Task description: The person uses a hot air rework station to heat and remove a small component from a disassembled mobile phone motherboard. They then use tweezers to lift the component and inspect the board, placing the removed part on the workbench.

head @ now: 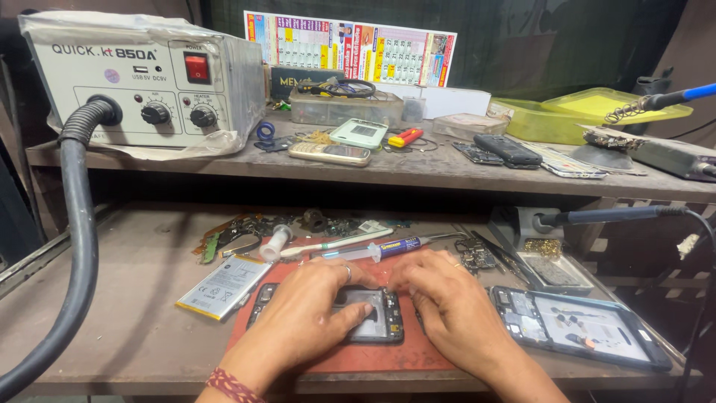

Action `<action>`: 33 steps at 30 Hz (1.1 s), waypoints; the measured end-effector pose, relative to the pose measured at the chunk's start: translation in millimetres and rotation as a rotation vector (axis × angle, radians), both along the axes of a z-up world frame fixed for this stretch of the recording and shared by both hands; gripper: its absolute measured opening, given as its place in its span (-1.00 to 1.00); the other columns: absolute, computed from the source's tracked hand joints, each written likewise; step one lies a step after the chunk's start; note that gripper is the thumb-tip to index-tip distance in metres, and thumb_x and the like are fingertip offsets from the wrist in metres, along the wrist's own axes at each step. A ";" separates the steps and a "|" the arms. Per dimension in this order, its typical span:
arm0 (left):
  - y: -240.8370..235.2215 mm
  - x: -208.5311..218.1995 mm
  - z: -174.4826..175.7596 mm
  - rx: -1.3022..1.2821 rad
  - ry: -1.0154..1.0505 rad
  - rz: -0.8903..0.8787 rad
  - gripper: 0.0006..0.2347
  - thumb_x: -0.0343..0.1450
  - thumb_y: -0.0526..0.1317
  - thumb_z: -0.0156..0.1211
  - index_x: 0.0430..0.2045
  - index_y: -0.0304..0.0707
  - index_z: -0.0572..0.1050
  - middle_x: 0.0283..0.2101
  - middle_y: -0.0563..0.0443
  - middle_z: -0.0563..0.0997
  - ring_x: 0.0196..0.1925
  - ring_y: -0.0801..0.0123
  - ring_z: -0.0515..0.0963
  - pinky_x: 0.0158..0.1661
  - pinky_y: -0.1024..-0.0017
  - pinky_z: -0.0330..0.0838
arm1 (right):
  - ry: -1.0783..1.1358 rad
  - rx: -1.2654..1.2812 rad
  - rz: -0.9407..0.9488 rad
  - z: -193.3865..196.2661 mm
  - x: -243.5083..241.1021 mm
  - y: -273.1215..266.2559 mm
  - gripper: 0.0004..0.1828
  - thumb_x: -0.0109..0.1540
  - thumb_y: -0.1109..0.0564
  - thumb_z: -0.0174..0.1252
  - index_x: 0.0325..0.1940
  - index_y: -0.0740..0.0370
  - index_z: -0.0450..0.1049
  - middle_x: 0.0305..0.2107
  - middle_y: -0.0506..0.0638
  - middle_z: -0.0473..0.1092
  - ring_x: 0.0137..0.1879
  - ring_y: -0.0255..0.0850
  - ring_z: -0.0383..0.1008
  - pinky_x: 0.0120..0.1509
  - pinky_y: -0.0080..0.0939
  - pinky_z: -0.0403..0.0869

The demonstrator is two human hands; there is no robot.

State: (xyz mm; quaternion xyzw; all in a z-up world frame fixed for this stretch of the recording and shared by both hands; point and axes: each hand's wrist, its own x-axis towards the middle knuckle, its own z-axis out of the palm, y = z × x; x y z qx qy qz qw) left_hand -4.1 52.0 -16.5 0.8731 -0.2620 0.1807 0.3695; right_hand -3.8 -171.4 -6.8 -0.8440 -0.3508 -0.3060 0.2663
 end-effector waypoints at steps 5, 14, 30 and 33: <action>-1.1 0.9 -2.5 0.028 0.001 0.047 -0.72 0.25 -0.17 0.35 -0.17 -0.06 0.66 -0.22 -0.02 0.68 -0.04 0.15 0.59 0.07 0.23 0.37 | -0.033 -0.040 0.039 -0.7 3.0 -1.2 -0.81 0.11 0.36 0.12 -0.31 0.16 0.57 -0.09 0.00 0.51 0.04 0.02 0.48 0.10 -0.04 0.43; -2.1 -2.3 -6.7 0.016 -0.104 0.029 -0.80 0.27 -0.18 0.33 -0.28 -0.14 0.64 -0.17 0.02 0.68 -0.01 0.14 0.58 0.18 0.15 0.26 | -0.013 -0.024 0.024 0.3 0.2 -0.1 -0.81 0.11 0.36 0.13 -0.27 0.19 0.56 -0.14 -0.02 0.51 0.06 0.00 0.48 0.14 -0.03 0.40; -3.1 -7.1 -5.6 0.035 -0.139 0.036 -0.81 0.28 -0.17 0.32 -0.29 -0.13 0.65 -0.20 0.04 0.68 -0.06 0.13 0.58 0.09 0.14 0.33 | 0.016 -0.038 0.049 -0.8 0.9 -0.1 -0.74 0.06 0.39 0.13 -0.29 0.15 0.61 -0.09 -0.01 0.51 0.09 0.00 0.47 0.16 -0.05 0.41; -2.7 -8.0 -4.2 0.047 -0.142 0.025 -0.84 0.28 -0.17 0.32 -0.32 -0.11 0.67 -0.23 0.04 0.69 -0.07 0.14 0.60 0.13 0.12 0.30 | 0.042 -0.027 0.040 -2.2 1.1 -0.3 -0.74 0.06 0.38 0.13 -0.28 0.15 0.61 -0.09 -0.01 0.51 0.08 -0.01 0.48 0.14 -0.05 0.42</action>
